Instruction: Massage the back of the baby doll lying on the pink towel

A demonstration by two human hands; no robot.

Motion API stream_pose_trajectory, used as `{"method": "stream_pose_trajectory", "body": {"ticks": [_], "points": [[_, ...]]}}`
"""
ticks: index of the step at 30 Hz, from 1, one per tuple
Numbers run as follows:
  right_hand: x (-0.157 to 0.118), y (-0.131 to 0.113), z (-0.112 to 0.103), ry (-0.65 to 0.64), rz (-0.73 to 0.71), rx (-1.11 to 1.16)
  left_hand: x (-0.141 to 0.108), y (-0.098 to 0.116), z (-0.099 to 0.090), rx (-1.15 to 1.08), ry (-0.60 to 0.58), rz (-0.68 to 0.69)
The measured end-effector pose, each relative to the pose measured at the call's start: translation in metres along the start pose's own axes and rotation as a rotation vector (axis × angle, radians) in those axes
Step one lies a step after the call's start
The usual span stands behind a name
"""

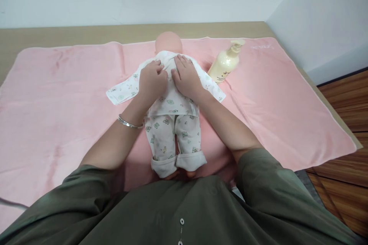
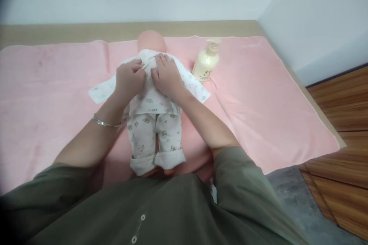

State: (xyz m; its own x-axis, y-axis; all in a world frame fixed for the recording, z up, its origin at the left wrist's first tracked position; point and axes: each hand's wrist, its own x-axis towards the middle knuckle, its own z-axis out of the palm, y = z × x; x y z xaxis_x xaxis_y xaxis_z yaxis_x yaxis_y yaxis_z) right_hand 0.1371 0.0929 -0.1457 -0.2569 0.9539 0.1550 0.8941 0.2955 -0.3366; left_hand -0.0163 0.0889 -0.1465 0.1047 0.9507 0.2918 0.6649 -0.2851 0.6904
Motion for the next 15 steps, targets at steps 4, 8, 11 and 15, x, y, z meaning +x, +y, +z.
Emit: {"method": "stream_pose_trajectory", "body": {"ticks": [4, 8, 11, 15], "points": [[-0.002, -0.005, -0.005, -0.025, -0.007, -0.089, -0.01, 0.022, -0.003, 0.03, -0.016, 0.025], [-0.011, -0.015, -0.003, 0.043, 0.015, -0.093, -0.007, 0.012, 0.006, -0.045, -0.042, 0.043], [-0.025, -0.03, -0.004, 0.06, 0.01, -0.074, 0.0, -0.005, 0.011, -0.079, -0.044, -0.002], [-0.039, -0.046, -0.009, 0.038, -0.035, -0.113, 0.005, -0.01, 0.009, 0.017, -0.077, -0.086]]}}
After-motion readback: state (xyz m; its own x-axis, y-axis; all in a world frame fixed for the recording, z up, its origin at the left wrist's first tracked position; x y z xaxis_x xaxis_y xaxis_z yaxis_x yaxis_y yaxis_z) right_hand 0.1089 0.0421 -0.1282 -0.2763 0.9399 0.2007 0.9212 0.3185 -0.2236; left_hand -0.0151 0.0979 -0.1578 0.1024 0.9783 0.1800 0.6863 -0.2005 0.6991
